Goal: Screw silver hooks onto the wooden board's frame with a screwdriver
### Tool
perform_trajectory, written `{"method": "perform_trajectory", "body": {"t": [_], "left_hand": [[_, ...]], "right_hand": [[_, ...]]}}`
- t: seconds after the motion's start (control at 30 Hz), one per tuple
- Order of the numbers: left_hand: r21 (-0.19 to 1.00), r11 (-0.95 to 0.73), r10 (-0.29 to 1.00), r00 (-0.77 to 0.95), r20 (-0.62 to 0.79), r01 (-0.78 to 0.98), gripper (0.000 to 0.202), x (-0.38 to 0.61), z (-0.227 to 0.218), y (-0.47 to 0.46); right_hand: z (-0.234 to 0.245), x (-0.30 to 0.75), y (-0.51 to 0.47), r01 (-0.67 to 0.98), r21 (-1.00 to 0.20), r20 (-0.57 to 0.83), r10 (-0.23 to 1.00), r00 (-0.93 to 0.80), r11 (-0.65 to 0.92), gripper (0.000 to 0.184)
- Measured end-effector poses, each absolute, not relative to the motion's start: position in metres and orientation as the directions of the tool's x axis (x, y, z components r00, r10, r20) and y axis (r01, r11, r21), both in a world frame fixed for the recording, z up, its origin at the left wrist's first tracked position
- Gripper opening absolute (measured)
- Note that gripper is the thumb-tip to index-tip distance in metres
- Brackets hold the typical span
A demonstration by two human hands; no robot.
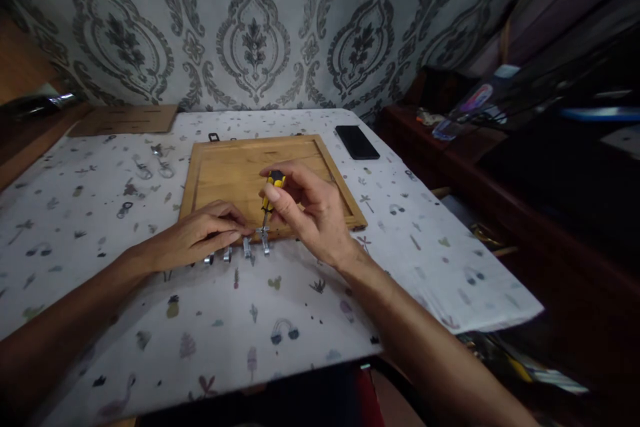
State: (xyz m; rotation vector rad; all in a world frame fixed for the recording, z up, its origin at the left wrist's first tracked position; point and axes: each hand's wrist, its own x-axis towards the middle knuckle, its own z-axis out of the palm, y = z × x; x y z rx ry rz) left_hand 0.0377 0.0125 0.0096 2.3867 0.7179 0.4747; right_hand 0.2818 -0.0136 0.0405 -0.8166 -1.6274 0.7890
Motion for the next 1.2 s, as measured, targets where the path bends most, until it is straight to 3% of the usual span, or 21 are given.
{"method": "perform_trajectory", "body": {"t": [0.17, 0.5, 0.87, 1.2], "left_hand": [[0.625, -0.682, 0.594, 0.787, 0.169, 0.38, 0.043, 0.039, 0.008, 0.012], [0.617, -0.684, 0.587, 0.796, 0.149, 0.388, 0.041, 0.038, 0.011, 0.013], [0.63, -0.678, 0.594, 0.787, 0.167, 0.377, 0.041, 0.04, 0.012, 0.011], [0.637, -0.672, 0.59, 0.793, 0.153, 0.377, 0.037, 0.039, 0.014, 0.011]], "right_hand": [[0.04, 0.28, -0.014, 0.107, -0.81, 0.552, 0.812, -0.191, 0.576, 0.025], [0.036, 0.276, -0.012, 0.101, -0.814, 0.566, 0.82, -0.082, 0.572, 0.033], [0.037, 0.272, -0.013, 0.131, -0.811, 0.566, 0.821, -0.073, 0.571, 0.039], [0.037, 0.276, -0.018, 0.18, -0.777, 0.616, 0.788, 0.019, 0.603, 0.032]]}}
